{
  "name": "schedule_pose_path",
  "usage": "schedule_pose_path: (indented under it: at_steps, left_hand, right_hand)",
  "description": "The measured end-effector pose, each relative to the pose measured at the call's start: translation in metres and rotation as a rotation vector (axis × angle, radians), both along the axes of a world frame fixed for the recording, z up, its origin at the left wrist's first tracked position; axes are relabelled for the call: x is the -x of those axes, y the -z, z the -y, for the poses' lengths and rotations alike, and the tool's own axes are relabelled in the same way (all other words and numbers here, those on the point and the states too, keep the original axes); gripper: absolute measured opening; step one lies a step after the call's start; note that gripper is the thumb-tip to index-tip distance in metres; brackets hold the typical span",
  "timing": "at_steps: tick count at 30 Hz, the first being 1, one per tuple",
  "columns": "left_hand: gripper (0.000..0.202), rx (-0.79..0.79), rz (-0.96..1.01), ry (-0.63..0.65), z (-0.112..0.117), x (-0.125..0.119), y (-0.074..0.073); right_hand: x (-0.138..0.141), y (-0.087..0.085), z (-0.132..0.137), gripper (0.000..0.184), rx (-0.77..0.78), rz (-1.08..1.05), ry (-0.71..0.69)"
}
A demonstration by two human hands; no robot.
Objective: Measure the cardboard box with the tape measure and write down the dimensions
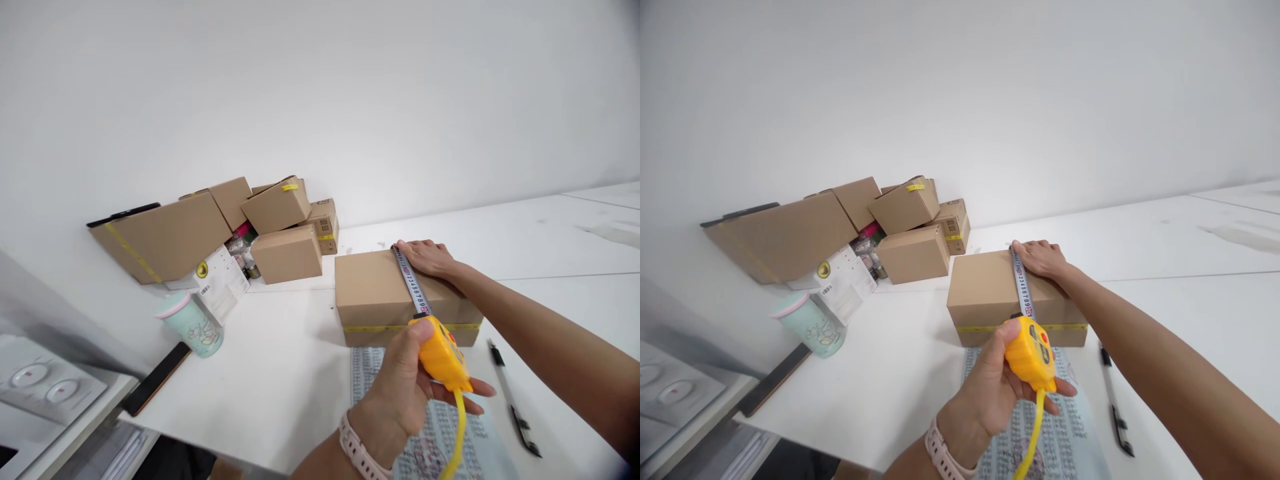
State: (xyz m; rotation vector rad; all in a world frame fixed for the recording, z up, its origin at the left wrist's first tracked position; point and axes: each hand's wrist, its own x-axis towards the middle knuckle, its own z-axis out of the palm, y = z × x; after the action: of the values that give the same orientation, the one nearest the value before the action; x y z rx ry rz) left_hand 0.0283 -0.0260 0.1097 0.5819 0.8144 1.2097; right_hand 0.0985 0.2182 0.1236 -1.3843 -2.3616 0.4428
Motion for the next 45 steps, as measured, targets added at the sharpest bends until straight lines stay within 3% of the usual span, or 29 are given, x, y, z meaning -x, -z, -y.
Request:
schedule_pose_path:
  at_steps: [8, 12, 15, 17, 21, 23, 25, 27, 30, 34, 37, 41, 45]
  left_hand:
    - [0.071, 0.008, 0.032, -0.013, 0.000, -0.002, 0.000]
    - [0.070, -0.051, -0.025, -0.015, 0.005, -0.003, -0.001]
    - [0.065, -0.197, -0.161, -0.091, 0.024, 0.010, 0.002]
    - [0.068, -0.301, -0.304, -0.235, 0.042, 0.027, 0.009]
    - [0.078, -0.275, -0.528, -0.539, 0.065, 0.070, 0.034]
    - [0.068, -0.232, -0.531, -0.563, 0.063, 0.086, 0.044]
    - [0.060, -0.218, -0.498, -0.525, 0.055, 0.097, 0.046]
    - [0.058, -0.236, -0.467, -0.472, 0.044, 0.104, 0.037]
    - [0.057, -0.320, -0.463, -0.402, 0.027, 0.114, 0.009]
    - [0.058, -0.430, -0.480, -0.382, 0.003, 0.127, -0.037]
    - [0.059, -0.436, -0.474, -0.368, -0.016, 0.134, -0.061]
    - [0.058, -0.400, -0.530, -0.379, -0.034, 0.140, -0.072]
    - [0.055, -0.410, -0.581, -0.460, -0.027, 0.132, -0.063]
  right_hand:
    - [0.003, 0.012, -0.002, 0.061, -0.084, -0.029, -0.023]
    - [0.003, 0.004, 0.003, 0.055, -0.131, -0.162, 0.018]
    - [-0.016, -0.009, 0.012, 0.056, -0.212, -0.386, 0.165]
    - [-0.041, -0.010, 0.022, 0.057, -0.233, -0.536, 0.316]
    - [-0.095, 0.015, 0.054, 0.058, -0.032, -0.635, 0.457]
    - [-0.110, 0.033, 0.073, 0.064, 0.156, -0.648, 0.410]
    - [-0.114, 0.044, 0.089, 0.067, 0.233, -0.636, 0.320]
    - [-0.110, 0.046, 0.097, 0.063, 0.184, -0.594, 0.216]
    - [-0.099, 0.031, 0.092, 0.056, 0.027, -0.513, 0.106]
    - [-0.087, -0.001, 0.060, 0.061, -0.074, -0.408, 0.105]
    - [-0.074, -0.020, 0.033, 0.056, -0.176, -0.218, 0.167]
    - [-0.047, -0.030, 0.007, 0.052, -0.415, 0.013, 0.179]
    - [-0.013, -0.029, -0.005, 0.046, -0.440, -0.058, 0.090]
